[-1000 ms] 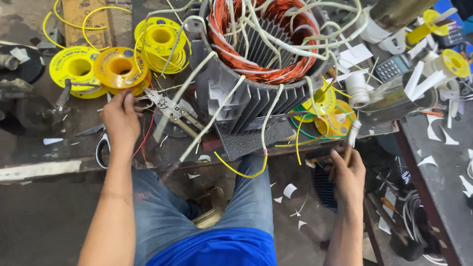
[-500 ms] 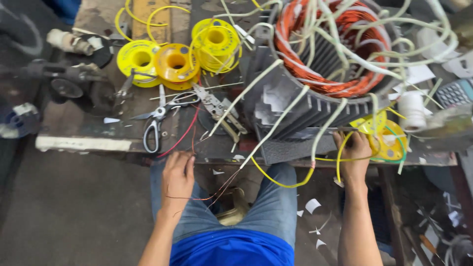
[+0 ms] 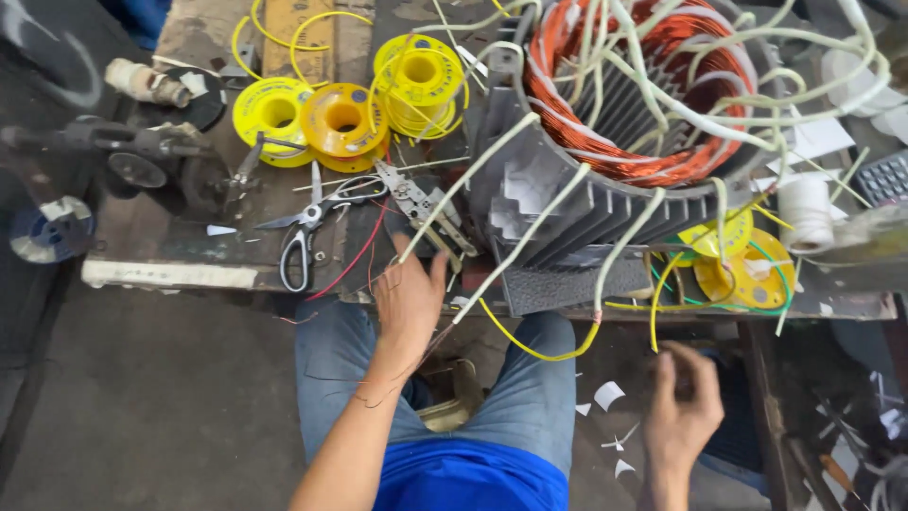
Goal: Connecting and stripping wires for an electric motor stator assembly on a workbench
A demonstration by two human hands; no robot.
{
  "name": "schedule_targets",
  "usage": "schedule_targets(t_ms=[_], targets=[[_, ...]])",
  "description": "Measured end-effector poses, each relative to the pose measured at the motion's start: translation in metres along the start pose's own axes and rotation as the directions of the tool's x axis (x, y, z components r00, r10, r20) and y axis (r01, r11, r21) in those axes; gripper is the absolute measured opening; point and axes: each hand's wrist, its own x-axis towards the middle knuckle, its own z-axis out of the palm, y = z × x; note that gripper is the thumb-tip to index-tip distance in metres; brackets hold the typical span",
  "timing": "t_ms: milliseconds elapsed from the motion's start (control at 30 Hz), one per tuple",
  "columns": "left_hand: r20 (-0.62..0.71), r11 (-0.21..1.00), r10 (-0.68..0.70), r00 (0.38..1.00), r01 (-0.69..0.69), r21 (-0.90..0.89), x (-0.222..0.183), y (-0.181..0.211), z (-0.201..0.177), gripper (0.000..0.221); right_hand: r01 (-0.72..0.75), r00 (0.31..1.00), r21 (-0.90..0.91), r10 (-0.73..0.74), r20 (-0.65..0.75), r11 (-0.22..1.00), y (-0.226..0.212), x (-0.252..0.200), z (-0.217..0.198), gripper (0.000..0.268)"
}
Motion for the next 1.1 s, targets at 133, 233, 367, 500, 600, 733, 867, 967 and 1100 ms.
schedule_targets(t_ms=[133,233,367,500,600,733,867,967,1100], targets=[[-0.060,0.975,-0.037,0.998,0.050,0.217,0.032,0.004,0.011,0.074,-0.001,0.992,-0.011,0.002,0.123,1.000,0.007,-0.058,0.019,0.014],[0.096,0.975,-0.209,0.973,0.200,0.094,0.039,0.001,-0.003,0.068,0.179,0.908,0.033,-0.178,0.378,0.983,-0.007,-0.093,0.041,0.012],[-0.052,0.962,-0.068,0.996,0.051,-0.269,0.014,-0.023,-0.028,0.039,0.125,0.791,0.236,-0.240,0.563,0.964,-0.045,-0.109,0.064,0.017],[0.081,0.627,-0.098,0.992,0.125,-0.769,-0.028,-0.069,-0.049,0.041,-0.059,0.719,0.363,-0.212,0.662,0.930,-0.083,-0.088,0.073,0.029],[0.035,0.510,-0.130,0.991,0.097,-0.855,-0.086,-0.084,-0.051,0.046,-0.045,0.649,0.412,-0.287,0.705,0.910,-0.106,-0.066,0.083,0.056],[0.039,0.462,-0.104,0.994,0.083,-0.883,-0.154,-0.081,-0.052,0.044,0.015,0.604,0.386,-0.316,0.732,0.922,-0.117,-0.070,0.117,0.090],[0.155,0.410,-0.251,0.955,0.250,-0.877,-0.207,-0.097,-0.030,0.044,0.079,0.633,0.206,-0.209,0.745,0.975,-0.120,-0.076,0.132,0.105],[0.239,0.500,-0.168,0.956,0.292,-0.815,-0.222,-0.107,-0.026,0.043,-0.097,0.636,0.240,-0.125,0.762,0.966,-0.111,-0.084,0.131,0.107],[0.475,0.813,0.118,0.872,0.190,-0.551,-0.222,-0.102,-0.009,0.055,-0.839,0.443,0.341,0.169,0.880,0.425,-0.058,-0.121,0.145,0.101]])
